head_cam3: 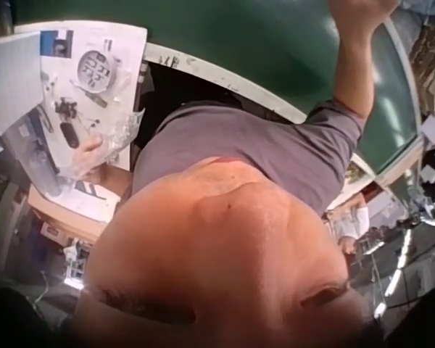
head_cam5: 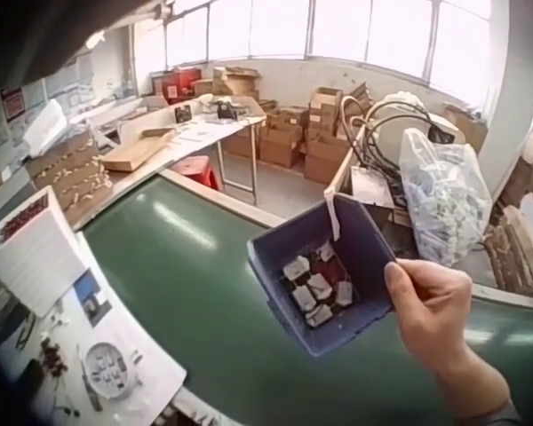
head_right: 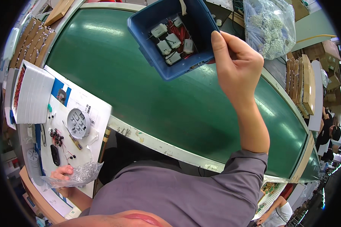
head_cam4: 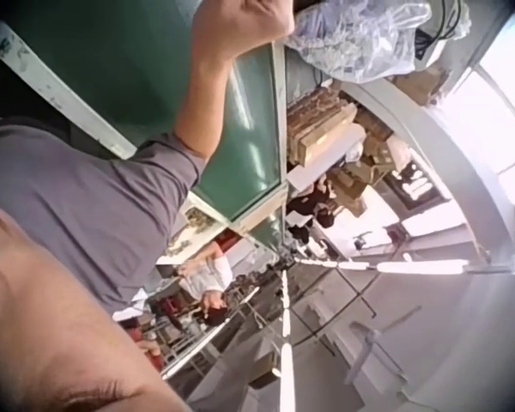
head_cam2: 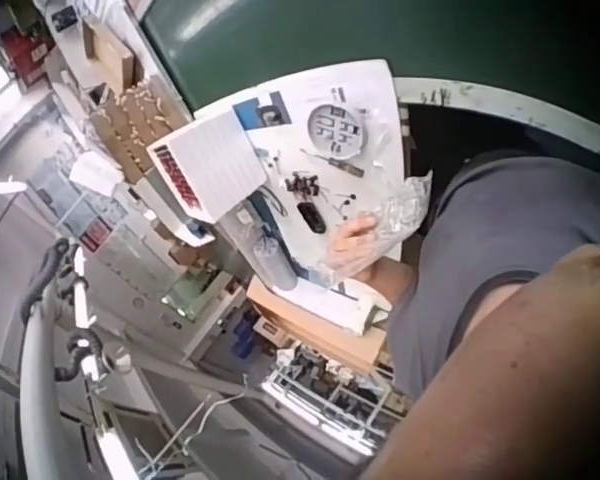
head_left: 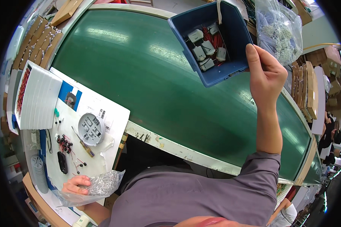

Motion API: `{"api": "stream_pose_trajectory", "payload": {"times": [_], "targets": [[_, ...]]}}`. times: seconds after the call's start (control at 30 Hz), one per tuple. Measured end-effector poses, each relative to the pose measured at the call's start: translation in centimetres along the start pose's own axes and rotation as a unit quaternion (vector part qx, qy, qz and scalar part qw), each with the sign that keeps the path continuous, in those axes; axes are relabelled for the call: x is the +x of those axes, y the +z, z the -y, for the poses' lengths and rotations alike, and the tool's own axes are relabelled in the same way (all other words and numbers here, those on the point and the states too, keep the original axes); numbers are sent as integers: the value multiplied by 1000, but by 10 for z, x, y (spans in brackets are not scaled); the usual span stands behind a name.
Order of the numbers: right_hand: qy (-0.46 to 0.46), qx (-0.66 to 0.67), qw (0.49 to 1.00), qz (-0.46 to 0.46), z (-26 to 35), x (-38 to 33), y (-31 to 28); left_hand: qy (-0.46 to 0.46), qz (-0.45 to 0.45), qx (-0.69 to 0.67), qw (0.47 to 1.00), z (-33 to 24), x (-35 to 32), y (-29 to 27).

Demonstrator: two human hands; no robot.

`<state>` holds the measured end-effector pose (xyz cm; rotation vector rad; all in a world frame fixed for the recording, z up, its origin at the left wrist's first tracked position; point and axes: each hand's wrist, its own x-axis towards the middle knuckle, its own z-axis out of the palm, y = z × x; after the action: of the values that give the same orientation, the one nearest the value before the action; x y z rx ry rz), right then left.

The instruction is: Assembling small electronic components into a circular plastic base using a precision tool.

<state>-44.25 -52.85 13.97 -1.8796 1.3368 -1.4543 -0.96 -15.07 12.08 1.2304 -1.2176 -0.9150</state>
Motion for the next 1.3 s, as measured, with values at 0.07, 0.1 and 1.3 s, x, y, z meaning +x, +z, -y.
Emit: {"api": "stream_pose_trajectory", "payload": {"times": [0.07, 0.1, 1.3], "targets": [[-9, 6, 1000, 1, 3, -3, 0, 8, 3, -1, 1000, -1, -2, -2], [-13, 9, 1000, 2, 4, -4, 0, 13, 4, -2, 1000, -2, -3, -3], [-161, -376, 903, -134, -123, 199, 25, 115, -267, 25, 956, -7, -82, 1]]}}
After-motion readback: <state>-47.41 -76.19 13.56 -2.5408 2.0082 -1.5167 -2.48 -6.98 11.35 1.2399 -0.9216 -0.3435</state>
